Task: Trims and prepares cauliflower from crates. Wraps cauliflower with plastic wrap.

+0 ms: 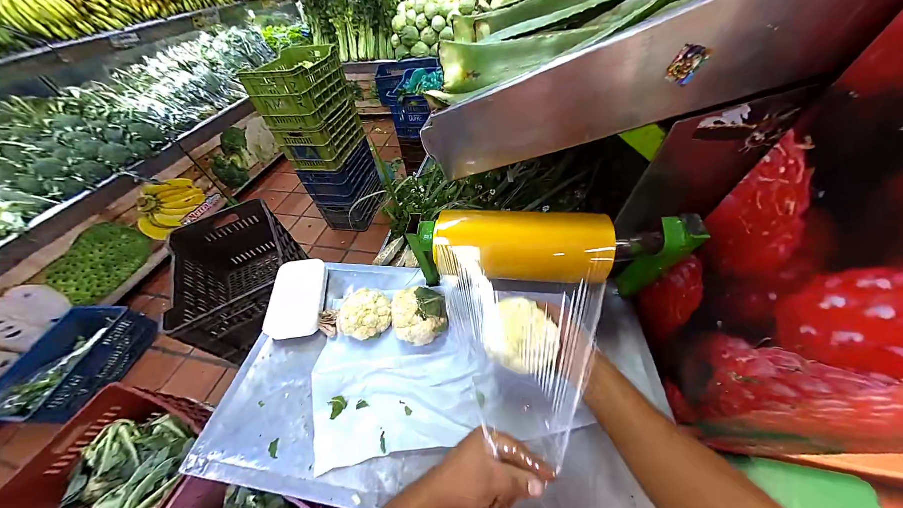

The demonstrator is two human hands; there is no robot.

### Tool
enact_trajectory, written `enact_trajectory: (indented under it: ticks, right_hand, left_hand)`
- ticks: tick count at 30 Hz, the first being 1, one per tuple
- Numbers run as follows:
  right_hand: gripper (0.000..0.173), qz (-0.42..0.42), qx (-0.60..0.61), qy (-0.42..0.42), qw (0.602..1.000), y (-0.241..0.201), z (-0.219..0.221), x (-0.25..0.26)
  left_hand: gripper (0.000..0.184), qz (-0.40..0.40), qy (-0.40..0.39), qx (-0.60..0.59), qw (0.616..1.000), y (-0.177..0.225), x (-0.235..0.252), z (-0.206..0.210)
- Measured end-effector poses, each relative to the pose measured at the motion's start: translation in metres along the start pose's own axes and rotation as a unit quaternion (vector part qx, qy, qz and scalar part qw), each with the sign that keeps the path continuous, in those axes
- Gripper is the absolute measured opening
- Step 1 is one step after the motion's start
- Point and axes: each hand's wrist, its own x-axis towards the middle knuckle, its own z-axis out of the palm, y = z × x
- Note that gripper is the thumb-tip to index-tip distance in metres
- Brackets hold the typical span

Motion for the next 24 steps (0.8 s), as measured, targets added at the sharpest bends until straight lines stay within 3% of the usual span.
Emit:
enact_trajectory:
  ticks: [2, 5, 7, 8, 10, 11, 13, 15, 18, 21, 24]
  right_hand:
    - [0.044, -0.014, 0.002, -0.025, 1.0, -0.027, 0.024, 0.002]
    - [0.032, -0.032, -0.062, 0.001, 0.998, -0.045, 0.066, -0.046]
    - [0.032, -0.051, -0.1, -0.006, 0.994, -0.031, 0.072, -0.084]
    - [0.04, -0.051, -0.107, -0.015, 0.993, -0.023, 0.07, -0.098]
    - [0.058, -0.048, -0.139, -0.04, 0.988, -0.011, 0.062, -0.118]
    - [0.064, -0.049, -0.166, -0.054, 0.983, -0.006, 0.056, -0.125]
    - [0.069, -0.067, -0.225, -0.104, 0.966, 0.005, 0.038, -0.138]
    - [0.068, -0.096, -0.277, -0.136, 0.946, 0.016, 0.026, -0.151]
    - [0.062, -0.126, -0.317, -0.138, 0.93, 0.024, 0.024, -0.161]
    - [0.062, -0.128, -0.376, -0.143, 0.906, 0.019, 0.021, -0.167]
    - [0.065, -0.136, -0.423, -0.186, 0.876, 0.001, 0.015, -0.173]
  left_hand:
    - [0.023, -0.018, -0.039, 0.058, 0.997, -0.038, -0.008, -0.003]
    - [0.029, -0.076, -0.029, 0.208, 0.975, -0.081, 0.022, -0.03]
    - [0.031, -0.104, -0.007, 0.31, 0.945, -0.053, 0.047, -0.042]
    - [0.037, -0.151, 0.006, 0.339, 0.929, -0.016, 0.052, -0.041]
    - [0.044, -0.268, 0.05, 0.333, 0.903, 0.042, 0.059, -0.037]
    - [0.04, -0.282, 0.101, 0.294, 0.908, 0.053, 0.061, -0.036]
    - [0.028, -0.178, 0.161, 0.231, 0.943, 0.053, 0.054, -0.033]
    - [0.019, -0.055, 0.11, 0.084, 0.989, 0.045, 0.056, -0.028]
    - [0.02, -0.103, 0.03, -0.041, 0.993, 0.048, 0.054, -0.017]
    - [0.052, -0.045, -0.045, -0.067, 0.996, 0.03, 0.027, -0.021]
    - [0.044, -0.003, -0.053, -0.029, 0.998, 0.037, 0.003, -0.014]
